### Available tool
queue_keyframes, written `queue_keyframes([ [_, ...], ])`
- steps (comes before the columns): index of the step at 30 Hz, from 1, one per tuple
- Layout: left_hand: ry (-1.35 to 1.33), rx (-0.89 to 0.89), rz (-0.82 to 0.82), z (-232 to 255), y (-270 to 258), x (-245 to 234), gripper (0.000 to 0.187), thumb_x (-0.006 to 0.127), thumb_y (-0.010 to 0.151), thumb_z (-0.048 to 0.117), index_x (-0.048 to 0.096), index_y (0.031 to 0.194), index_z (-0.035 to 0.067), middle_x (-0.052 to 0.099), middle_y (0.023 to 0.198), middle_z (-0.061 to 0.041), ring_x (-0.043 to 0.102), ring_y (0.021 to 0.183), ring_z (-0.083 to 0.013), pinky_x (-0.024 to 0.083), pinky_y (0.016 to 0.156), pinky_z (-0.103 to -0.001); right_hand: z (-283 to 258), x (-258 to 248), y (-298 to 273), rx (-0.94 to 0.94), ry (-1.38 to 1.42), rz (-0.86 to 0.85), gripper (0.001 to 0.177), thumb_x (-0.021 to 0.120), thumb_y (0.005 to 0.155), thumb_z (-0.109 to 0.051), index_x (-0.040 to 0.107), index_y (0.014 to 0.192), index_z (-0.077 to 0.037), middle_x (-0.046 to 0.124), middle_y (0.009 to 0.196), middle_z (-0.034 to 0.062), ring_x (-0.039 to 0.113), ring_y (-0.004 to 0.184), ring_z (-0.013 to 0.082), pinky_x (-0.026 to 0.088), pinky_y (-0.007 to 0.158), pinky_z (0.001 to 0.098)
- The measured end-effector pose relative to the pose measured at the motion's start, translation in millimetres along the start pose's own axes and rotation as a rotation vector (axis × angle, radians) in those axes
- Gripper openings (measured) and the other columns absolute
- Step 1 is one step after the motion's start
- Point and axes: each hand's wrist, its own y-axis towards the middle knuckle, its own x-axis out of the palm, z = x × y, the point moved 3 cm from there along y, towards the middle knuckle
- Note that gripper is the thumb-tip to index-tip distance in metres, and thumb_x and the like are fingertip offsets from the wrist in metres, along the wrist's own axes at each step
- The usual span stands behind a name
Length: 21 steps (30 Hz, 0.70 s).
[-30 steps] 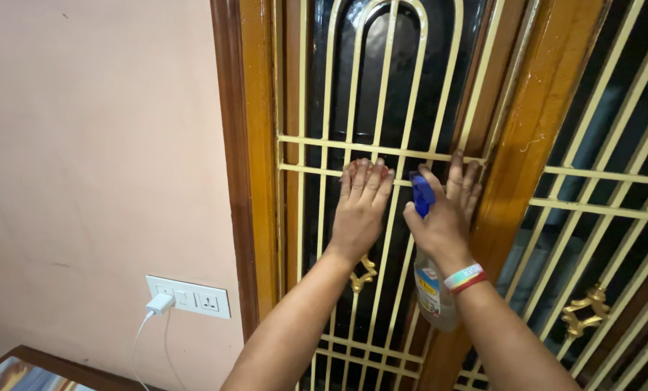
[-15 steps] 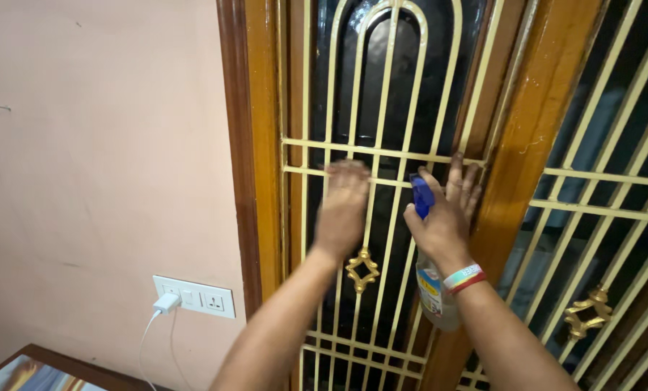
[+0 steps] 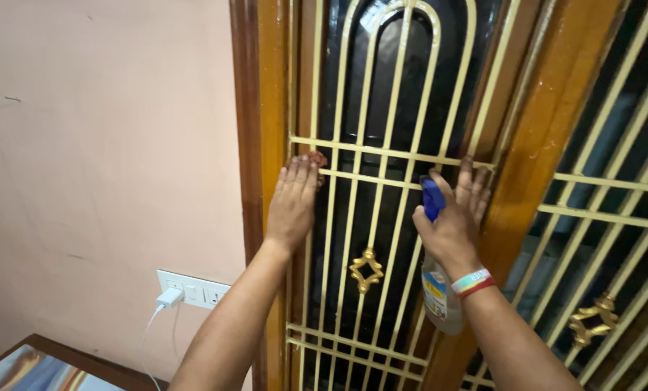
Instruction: The person sprays a cleaning solution onto a metal security door and wipes the surface with a cloth. They repeatedly spray and wipe different sections of the door, focusing on the bars and frame.
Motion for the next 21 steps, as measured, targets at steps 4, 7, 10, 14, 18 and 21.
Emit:
queue_keyframes([
  [4,0.127,0.017,0.026,23.3,7.2,17.6,0.068,0.031,0.095,-0.014,0.03,0.162,-0.001,0.024,0.172,-0.018,0.018,0.161,-0.0292,0.01,0.133,-0.043,-4.8,4.5,-1.1,0.009,-0.029,0.001,0.063,0.069,0.085,-0.032,0.058,0.145,-0.018,0.007,0.175,0.0183,-0.006,0.16,0.0451,-0.001,0.127,0.0624],
  [7,0.006,0.09,0.018,59.5,14.0,31.1,0.064,0.036,0.096,-0.008,0.033,0.16,0.001,0.025,0.17,-0.018,0.016,0.161,-0.0293,0.009,0.134,-0.046,-2.2,6.2,3.3,0.061,-0.091,-0.035,0.065,0.069,0.083,-0.033,0.057,0.144,-0.018,0.005,0.174,0.0186,-0.007,0.158,0.0459,-0.002,0.125,0.0618],
  [10,-0.006,0.145,-0.05,78.2,14.6,34.0,0.06,0.039,0.1,0.001,0.033,0.159,0.002,0.023,0.169,-0.017,0.014,0.161,-0.0306,0.007,0.134,-0.048,-4.1,9.0,2.2,0.068,-0.112,-0.025,0.066,0.068,0.083,-0.032,0.057,0.147,-0.02,0.007,0.176,0.0154,-0.004,0.161,0.0438,0.0,0.129,0.0589],
  [14,0.043,0.132,-0.101,61.0,14.4,21.4,0.074,0.042,0.102,0.041,0.024,0.162,0.002,0.016,0.17,-0.019,0.006,0.157,-0.033,0.0,0.127,-0.052,1.4,3.9,1.0,0.077,-0.116,-0.057,0.067,0.069,0.083,-0.033,0.056,0.148,-0.02,0.008,0.176,0.0139,-0.002,0.162,0.0432,0.001,0.129,0.0585],
  [18,0.059,-0.037,-0.081,51.0,16.3,0.0,0.109,0.04,0.093,0.079,0.014,0.163,0.0,0.008,0.171,-0.02,-0.002,0.158,-0.0332,-0.006,0.126,-0.054,-1.8,3.3,-1.6,0.051,-0.108,-0.051,0.066,0.071,0.085,-0.033,0.056,0.147,-0.019,0.008,0.175,0.0176,-0.003,0.159,0.0468,0.002,0.128,0.0611],
  [21,0.099,-0.238,-0.495,77.5,22.5,11.2,0.115,0.038,0.095,0.084,0.014,0.164,-0.005,0.004,0.173,-0.025,0.0,0.158,-0.039,-0.004,0.129,-0.054,-5.1,2.6,2.6,0.01,-0.084,-0.014,0.067,0.072,0.085,-0.034,0.055,0.148,-0.019,0.009,0.175,0.0187,-0.001,0.159,0.0471,0.003,0.128,0.0618],
])
